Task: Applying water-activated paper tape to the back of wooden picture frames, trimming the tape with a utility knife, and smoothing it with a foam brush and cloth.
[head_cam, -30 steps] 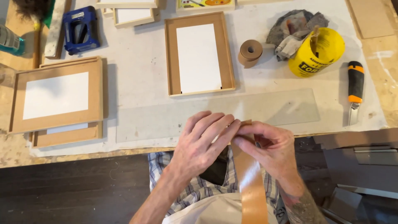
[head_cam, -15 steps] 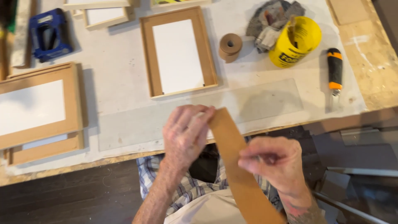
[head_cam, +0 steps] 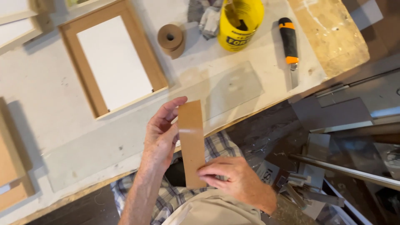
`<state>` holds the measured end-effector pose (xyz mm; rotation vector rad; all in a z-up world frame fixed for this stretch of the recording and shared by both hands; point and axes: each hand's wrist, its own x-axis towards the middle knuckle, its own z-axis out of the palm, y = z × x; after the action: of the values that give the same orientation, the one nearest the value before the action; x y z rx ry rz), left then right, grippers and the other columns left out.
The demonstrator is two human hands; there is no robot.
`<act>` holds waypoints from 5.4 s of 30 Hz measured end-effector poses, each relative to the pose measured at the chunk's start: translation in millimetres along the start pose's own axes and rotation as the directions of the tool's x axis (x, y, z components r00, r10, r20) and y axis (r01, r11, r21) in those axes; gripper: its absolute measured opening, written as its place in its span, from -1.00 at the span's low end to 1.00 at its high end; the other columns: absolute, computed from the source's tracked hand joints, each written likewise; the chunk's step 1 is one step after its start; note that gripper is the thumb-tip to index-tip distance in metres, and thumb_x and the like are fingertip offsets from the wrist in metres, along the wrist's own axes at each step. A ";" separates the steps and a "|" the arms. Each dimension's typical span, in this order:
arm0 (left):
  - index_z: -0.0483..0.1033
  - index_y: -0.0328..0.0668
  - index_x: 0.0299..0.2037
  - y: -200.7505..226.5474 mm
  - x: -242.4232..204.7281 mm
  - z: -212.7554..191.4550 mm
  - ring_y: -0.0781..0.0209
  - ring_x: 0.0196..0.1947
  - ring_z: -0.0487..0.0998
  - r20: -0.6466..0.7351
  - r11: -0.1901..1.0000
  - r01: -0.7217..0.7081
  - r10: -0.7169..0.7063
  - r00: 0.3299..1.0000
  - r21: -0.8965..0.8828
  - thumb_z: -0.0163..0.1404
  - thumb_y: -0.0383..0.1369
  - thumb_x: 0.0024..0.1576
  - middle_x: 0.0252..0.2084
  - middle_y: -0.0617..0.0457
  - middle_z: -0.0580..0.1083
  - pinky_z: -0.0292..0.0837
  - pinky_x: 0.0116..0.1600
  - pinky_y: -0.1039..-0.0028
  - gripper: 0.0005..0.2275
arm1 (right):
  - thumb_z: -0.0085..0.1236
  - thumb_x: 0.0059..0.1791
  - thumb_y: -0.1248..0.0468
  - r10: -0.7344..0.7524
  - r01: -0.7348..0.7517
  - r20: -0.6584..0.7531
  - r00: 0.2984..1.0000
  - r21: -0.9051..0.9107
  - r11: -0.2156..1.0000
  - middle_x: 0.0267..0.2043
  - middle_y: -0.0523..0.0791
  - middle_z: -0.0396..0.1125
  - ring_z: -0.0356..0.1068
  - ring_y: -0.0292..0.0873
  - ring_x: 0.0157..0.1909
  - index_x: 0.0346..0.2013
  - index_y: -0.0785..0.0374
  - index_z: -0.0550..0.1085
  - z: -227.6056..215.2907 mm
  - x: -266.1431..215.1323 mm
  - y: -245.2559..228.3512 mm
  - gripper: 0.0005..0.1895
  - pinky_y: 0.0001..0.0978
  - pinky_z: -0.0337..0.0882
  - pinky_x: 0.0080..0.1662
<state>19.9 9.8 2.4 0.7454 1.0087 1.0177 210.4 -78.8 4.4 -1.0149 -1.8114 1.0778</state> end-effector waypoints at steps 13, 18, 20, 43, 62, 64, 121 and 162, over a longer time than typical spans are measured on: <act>0.37 -0.25 0.03 -10.1 34.5 88.2 0.08 -0.12 0.57 0.016 0.772 -0.469 0.513 0.858 0.430 -0.32 0.09 0.34 -0.01 -0.03 0.44 0.50 0.04 0.34 -0.50 | 0.27 -0.05 0.48 0.256 -0.229 -0.067 0.964 0.277 0.933 -0.27 -0.09 0.53 0.52 -0.29 -0.35 -0.21 0.33 0.58 -42.5 25.3 30.6 -0.87 -0.56 0.63 -0.23; 0.39 -0.13 -0.06 -22.6 53.9 101.3 0.26 -0.33 0.55 0.087 0.666 -0.321 0.359 0.929 0.673 0.02 -0.45 0.18 -0.21 0.07 0.60 0.53 -0.16 0.47 -0.84 | 0.25 -0.09 0.57 0.235 -0.215 -0.048 0.971 0.260 0.941 -0.27 -0.01 0.52 0.58 -0.17 -0.32 -0.14 0.37 0.52 -39.1 23.2 65.1 -0.76 -0.42 0.68 -0.18; 0.37 -0.04 -0.11 -26.4 72.7 102.9 0.40 -0.52 0.45 0.082 0.662 -0.261 0.289 0.954 0.702 0.06 -0.40 0.23 -0.29 0.19 0.62 0.45 -0.32 0.53 -0.88 | 0.22 -0.07 0.58 0.220 -0.212 -0.008 0.975 0.236 0.948 -0.19 0.03 0.53 0.60 -0.15 -0.30 -0.01 0.35 0.51 -53.2 23.8 77.1 -0.66 -0.37 0.71 -0.13; 0.53 -0.10 0.14 -90.1 131.6 52.8 0.12 0.10 0.45 0.810 -0.323 -0.743 0.253 0.529 0.586 0.21 -0.59 0.11 0.22 0.05 0.45 0.32 0.14 0.28 -0.61 | -0.35 -0.11 0.47 0.405 -0.461 -0.648 0.646 0.091 0.882 0.22 0.14 0.35 0.48 0.02 -0.04 0.27 0.41 0.21 -212.4 -17.2 138.6 -0.38 -0.40 0.59 -0.22; 0.49 -0.04 0.18 -80.5 135.3 56.0 0.15 0.15 0.45 0.803 -0.393 -0.710 0.160 0.573 0.585 0.11 -0.42 0.26 0.29 0.06 0.42 0.42 0.15 0.33 -0.71 | 0.24 0.05 0.38 -0.278 0.089 -0.365 0.888 -0.458 0.885 0.14 0.30 0.34 0.51 0.23 0.13 0.00 0.46 0.39 -83.7 -28.9 180.2 -0.70 -0.10 0.62 0.19; 0.47 0.04 0.23 -81.8 134.3 55.9 0.16 0.19 0.42 0.798 -0.433 -0.690 0.134 0.587 0.580 0.13 -0.39 0.24 0.32 0.12 0.39 0.42 0.16 0.31 -0.65 | 0.25 0.04 0.38 -0.235 0.050 -0.388 0.891 -0.432 0.901 0.16 0.31 0.32 0.51 0.29 0.14 0.01 0.43 0.37 -82.8 -31.4 179.5 -0.69 -0.06 0.62 0.20; 0.52 0.00 0.16 -77.8 135.1 62.9 0.20 0.11 0.42 0.795 -0.460 -0.669 0.157 0.586 0.584 0.06 -0.44 0.25 0.23 0.18 0.43 0.39 0.12 0.40 -0.72 | 0.36 -0.01 0.45 -0.103 -0.087 -0.297 0.949 -0.561 0.823 0.04 0.10 0.49 0.60 -0.05 -0.02 -0.15 0.34 0.45 -97.5 -41.9 159.7 -0.77 -0.48 0.56 -0.11; 0.55 -0.28 -0.12 -39.4 40.9 -46.4 0.04 -0.07 0.47 0.580 -0.239 -0.536 0.464 0.670 0.810 0.11 -0.61 0.04 0.03 -0.02 0.43 0.51 -0.09 0.26 -0.79 | 0.34 0.21 0.35 -0.169 -0.101 -0.256 0.952 -0.782 0.614 -0.12 -0.02 0.37 0.31 -0.03 -0.08 0.01 0.34 0.63 -210.1 117.4 128.2 -0.88 -0.08 0.30 0.00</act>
<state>-2.9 35.8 -62.3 2.6758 1.3314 0.7636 384.9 129.7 -17.1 -1.5392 -2.0417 -0.0165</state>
